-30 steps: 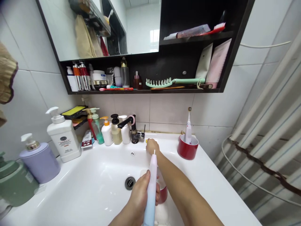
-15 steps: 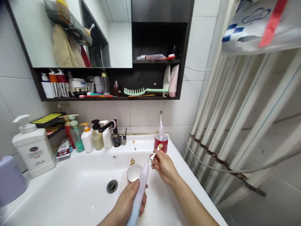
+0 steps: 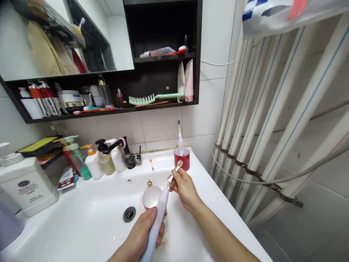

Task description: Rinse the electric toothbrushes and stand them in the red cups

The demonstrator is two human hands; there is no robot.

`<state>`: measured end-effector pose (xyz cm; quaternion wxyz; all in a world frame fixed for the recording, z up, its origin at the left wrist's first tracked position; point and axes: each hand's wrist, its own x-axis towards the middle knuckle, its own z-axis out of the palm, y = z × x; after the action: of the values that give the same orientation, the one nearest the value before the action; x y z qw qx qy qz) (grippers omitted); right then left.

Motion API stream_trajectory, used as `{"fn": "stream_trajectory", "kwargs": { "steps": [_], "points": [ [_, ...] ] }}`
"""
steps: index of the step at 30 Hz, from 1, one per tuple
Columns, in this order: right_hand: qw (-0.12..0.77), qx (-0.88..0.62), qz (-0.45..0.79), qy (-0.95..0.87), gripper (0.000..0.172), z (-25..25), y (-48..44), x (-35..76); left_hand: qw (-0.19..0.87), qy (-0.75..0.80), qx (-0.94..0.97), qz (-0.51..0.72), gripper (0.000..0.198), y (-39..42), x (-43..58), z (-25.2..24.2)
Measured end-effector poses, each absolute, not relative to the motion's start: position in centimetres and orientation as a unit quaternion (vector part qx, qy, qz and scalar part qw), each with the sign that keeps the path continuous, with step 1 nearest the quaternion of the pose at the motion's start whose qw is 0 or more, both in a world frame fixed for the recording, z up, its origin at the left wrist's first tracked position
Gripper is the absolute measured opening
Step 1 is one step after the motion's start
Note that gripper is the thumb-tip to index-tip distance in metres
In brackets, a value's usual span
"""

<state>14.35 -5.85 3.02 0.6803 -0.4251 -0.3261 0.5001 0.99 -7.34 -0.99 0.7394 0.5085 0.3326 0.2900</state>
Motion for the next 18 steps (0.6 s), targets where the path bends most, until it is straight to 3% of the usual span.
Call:
{"fn": "stream_trajectory", "kwargs": {
  "steps": [18],
  "points": [
    [0.668, -0.445, 0.505, -0.317, 0.018, 2.87, -5.97, 14.16, 0.751, 0.32, 0.511, 0.271, 0.044, -7.4, 0.74, -1.09]
  ]
}}
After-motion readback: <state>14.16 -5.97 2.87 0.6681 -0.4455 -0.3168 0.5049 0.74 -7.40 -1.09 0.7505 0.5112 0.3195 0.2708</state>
